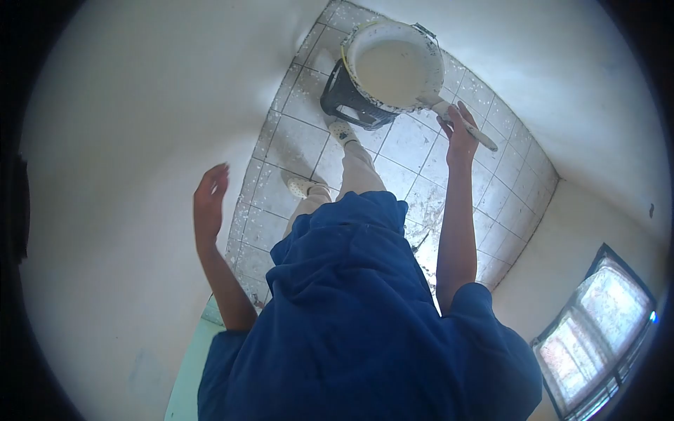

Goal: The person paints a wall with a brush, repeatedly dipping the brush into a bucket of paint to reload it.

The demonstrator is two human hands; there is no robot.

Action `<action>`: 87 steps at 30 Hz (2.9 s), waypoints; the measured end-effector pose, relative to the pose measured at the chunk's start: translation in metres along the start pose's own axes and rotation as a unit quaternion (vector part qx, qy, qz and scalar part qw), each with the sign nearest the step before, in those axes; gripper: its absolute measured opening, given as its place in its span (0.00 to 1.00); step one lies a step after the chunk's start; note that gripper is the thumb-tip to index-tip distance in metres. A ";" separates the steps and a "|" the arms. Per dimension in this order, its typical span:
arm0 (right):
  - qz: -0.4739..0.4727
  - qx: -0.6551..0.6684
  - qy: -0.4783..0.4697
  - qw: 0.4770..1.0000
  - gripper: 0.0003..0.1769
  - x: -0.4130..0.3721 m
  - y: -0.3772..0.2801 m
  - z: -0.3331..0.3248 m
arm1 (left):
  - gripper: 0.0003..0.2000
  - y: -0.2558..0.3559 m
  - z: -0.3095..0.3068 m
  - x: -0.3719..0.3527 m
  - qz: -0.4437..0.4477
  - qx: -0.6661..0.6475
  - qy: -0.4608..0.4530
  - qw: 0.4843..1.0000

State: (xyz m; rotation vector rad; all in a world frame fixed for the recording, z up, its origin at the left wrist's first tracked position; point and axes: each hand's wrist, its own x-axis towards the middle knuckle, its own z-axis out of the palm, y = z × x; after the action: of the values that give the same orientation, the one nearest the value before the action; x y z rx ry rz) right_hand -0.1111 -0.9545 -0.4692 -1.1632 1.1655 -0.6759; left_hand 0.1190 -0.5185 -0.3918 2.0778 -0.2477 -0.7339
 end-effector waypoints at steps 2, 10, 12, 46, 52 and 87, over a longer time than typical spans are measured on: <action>0.008 -0.018 -0.019 1.000 0.32 0.029 0.002 0.002 | 0.18 0.011 0.041 0.047 0.017 -0.014 -0.057 0.998; 0.032 -0.174 -0.150 0.973 0.25 0.143 0.032 0.058 | 0.34 0.023 0.248 0.198 0.134 0.131 -0.144 0.972; 0.038 -0.233 -0.213 0.948 0.25 0.167 0.056 0.066 | 0.38 0.021 0.284 0.209 0.176 0.186 -0.139 0.957; 0.064 -0.195 -0.146 0.968 0.23 0.142 0.112 0.022 | 0.40 -0.007 0.340 0.191 0.200 0.267 -0.174 0.926; 0.144 0.157 -0.139 0.967 0.20 0.159 0.114 0.005 | 0.36 -0.049 0.338 0.210 0.168 0.125 -0.269 0.940; -0.500 0.381 -0.371 0.684 0.09 -0.355 -0.314 0.448 | 0.13 0.131 -0.146 -0.161 0.261 0.045 0.376 0.888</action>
State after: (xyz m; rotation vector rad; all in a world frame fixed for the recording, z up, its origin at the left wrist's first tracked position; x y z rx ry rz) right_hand 0.2464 -0.5847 -0.0677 -1.0636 -0.5682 -1.1785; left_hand 0.0877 -0.4247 -0.1574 2.0802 -0.3757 0.4243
